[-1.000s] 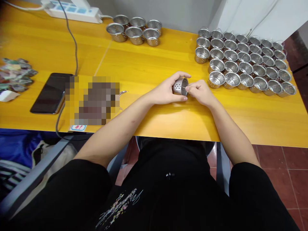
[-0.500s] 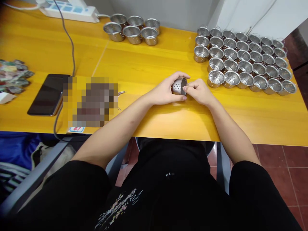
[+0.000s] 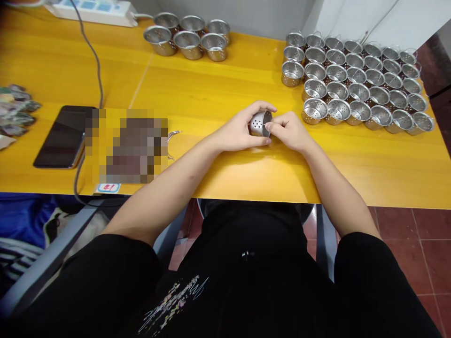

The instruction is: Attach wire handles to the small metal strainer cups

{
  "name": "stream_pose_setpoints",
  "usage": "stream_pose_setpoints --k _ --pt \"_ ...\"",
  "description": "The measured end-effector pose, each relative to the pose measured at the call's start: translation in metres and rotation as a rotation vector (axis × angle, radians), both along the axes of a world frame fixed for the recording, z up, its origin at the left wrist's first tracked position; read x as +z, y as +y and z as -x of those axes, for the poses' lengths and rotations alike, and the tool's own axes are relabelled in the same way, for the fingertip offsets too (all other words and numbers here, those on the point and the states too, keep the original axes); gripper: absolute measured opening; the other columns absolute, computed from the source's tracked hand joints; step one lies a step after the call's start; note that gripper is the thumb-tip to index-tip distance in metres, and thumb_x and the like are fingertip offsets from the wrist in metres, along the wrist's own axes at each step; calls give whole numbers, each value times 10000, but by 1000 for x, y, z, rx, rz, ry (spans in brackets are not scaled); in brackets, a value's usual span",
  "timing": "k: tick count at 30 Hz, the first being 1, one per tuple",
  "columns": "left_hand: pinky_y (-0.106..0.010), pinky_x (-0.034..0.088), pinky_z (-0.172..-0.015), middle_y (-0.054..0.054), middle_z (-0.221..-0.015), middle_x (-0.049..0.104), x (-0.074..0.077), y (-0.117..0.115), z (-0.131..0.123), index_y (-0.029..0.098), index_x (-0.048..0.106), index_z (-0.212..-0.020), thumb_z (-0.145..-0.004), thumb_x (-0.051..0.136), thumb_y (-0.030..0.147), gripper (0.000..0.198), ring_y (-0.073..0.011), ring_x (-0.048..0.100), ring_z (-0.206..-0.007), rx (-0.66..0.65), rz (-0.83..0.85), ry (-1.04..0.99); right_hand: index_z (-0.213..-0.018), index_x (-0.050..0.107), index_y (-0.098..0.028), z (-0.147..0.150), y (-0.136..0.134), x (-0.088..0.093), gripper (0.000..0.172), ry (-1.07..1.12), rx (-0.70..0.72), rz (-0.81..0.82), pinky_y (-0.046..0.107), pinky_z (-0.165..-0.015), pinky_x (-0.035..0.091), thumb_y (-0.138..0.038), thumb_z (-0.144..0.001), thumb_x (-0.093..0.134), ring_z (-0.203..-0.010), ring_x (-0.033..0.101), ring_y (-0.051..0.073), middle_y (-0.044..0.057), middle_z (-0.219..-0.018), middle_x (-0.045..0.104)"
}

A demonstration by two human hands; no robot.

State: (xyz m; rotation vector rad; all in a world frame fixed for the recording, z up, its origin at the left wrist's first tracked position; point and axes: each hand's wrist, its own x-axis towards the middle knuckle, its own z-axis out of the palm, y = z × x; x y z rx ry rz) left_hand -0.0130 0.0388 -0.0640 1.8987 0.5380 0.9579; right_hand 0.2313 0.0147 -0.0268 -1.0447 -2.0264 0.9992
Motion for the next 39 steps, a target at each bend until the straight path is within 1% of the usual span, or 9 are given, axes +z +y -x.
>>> stream_pose_setpoints --k 6,10,13,18,22,27,31,35,39 --pt "-491 635 -1155 -92 -1389 765 -2 3 0 286 699 -1580 -806 1103 367 877 -344 766 -1277 21 20 -22 -607 525 -247 5 -2 2 855 104 -14 3 375 -645 235 -924 -1024 840 -598 321 136 -38 -593 407" --pt "-530 645 -1189 -108 -1450 729 -8 10 0 321 567 -1727 -836 1148 437 1070 -361 798 -1305 53 89 -68 -751 696 -259 9 -3 4 747 234 -133 -103 371 -693 416 -940 -1005 870 -662 482 171 -3 -701 607" --pt "-557 655 -1205 -140 -1566 693 -16 15 1 353 502 -1780 -844 1162 451 1149 -371 799 -1336 92 111 -62 -888 797 -268 7 -2 0 611 229 -224 -165 390 -716 511 -854 -1039 883 -728 604 207 32 -804 717" --pt "-596 656 -1223 -174 -1636 673 -27 21 4 344 565 -1721 -860 1133 374 1032 -391 765 -1377 249 97 43 -1058 874 -253 -2 2 -8 413 77 -412 -282 436 -754 621 -665 -1082 856 -768 704 234 76 -948 832" --pt "-587 683 -1185 -171 -1650 660 -33 27 6 364 497 -1787 -913 1046 286 1035 -382 759 -1383 262 102 47 -1222 894 -271 -3 -1 0 344 22 -531 -418 516 -947 720 -582 -1115 793 -1109 845 333 146 -1340 897" --pt "-587 711 -1153 -159 -1632 656 -37 34 6 388 467 -1804 -975 951 270 967 -350 772 -1334 296 142 17 -1107 905 -264 10 -14 3 245 17 -361 -281 454 -832 697 -448 -1082 745 -864 815 276 72 -987 886" --pt "-571 714 -1130 -157 -1626 653 -37 36 7 385 478 -1794 -982 943 288 941 -336 777 -1295 311 145 7 -1012 929 -240 24 -19 -5 212 -50 -212 -172 461 -854 707 -344 -1003 745 -812 823 283 57 -909 894" --pt "-525 704 -1100 -144 -1605 661 -35 36 7 388 496 -1772 -996 931 316 892 -306 798 -1235 304 143 0 -1111 984 -230 27 -16 -11 292 -66 -314 -194 541 -1074 745 -287 -1018 712 -1137 925 368 107 -1189 971" --pt "-567 688 -1115 -146 -1583 661 -32 35 5 368 510 -1754 -999 890 301 848 -292 800 -1157 331 159 0 -1236 1012 -237 22 -14 -14 359 -97 -350 -158 654 -1362 635 -269 -1019 728 -1513 849 430 139 -1445 945"
